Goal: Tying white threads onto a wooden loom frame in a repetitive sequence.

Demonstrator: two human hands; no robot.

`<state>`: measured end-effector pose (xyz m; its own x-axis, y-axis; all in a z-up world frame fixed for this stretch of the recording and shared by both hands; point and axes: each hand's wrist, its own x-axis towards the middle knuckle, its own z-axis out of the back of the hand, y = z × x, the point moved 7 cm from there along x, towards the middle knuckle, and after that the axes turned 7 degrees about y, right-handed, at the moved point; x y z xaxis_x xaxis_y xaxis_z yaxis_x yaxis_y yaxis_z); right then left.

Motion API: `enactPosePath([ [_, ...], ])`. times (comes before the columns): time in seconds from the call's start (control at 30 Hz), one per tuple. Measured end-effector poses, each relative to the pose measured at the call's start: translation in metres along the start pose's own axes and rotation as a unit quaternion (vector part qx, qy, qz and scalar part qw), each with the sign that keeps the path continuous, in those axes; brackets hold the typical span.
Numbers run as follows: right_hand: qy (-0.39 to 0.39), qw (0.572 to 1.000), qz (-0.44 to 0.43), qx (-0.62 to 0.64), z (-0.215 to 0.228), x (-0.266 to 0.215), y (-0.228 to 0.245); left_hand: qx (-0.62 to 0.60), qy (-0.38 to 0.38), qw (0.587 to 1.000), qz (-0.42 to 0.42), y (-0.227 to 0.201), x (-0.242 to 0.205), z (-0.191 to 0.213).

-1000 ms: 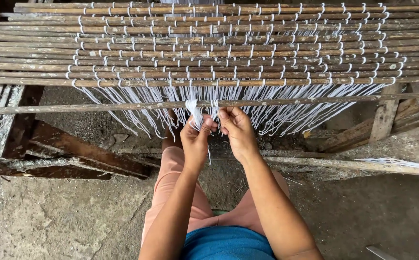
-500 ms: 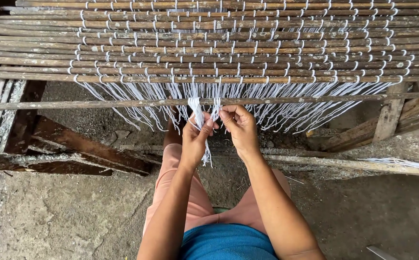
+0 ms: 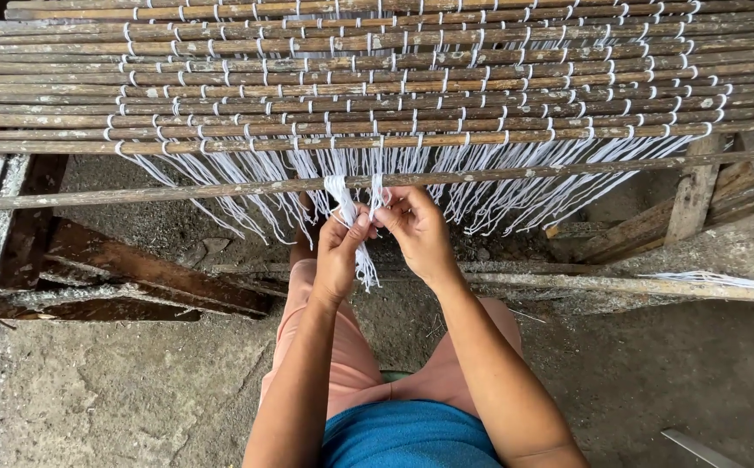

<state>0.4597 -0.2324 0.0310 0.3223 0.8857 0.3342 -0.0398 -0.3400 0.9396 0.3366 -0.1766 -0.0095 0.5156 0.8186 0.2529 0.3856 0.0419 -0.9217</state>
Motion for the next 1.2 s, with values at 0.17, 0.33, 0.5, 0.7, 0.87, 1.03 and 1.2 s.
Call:
enactPosePath([
  [0.17,-0.008,1.0,-0.001,0.008,0.01,-0.003,-0.001,-0.011,-0.047,0.998,-0.031,-0.025,0.002,-0.003],
  [0.33,-0.065,0.986,0.0,0.156,0.034,-0.008,0.002,0.017,-0.084,0.994,-0.063,-0.026,0.006,0.012],
  [0.5,0.032,0.967,-0.09,0.237,0.021,-0.007,0.001,0.035,-0.032,0.998,-0.05,-0.031,0.002,0.001],
  [0.7,0.114,0.973,-0.178,0.089,-0.015,0.003,0.025,0.036,-0.028,0.998,-0.053,-0.003,-0.003,0.021],
  [0.87,0.08,0.981,-0.162,0.068,-0.006,0.006,-0.005,0.043,-0.066,0.995,-0.063,-0.029,-0.007,0.01],
  [1.03,0.028,0.983,-0.151,0.099,0.02,0.002,-0.01,0.053,-0.131,0.984,-0.11,-0.067,-0.009,0.013],
  [1.2,0.057,0.984,-0.144,0.09,0.034,0.001,0.023,0.149,-0.146,0.971,-0.112,-0.055,-0.004,0.04],
])
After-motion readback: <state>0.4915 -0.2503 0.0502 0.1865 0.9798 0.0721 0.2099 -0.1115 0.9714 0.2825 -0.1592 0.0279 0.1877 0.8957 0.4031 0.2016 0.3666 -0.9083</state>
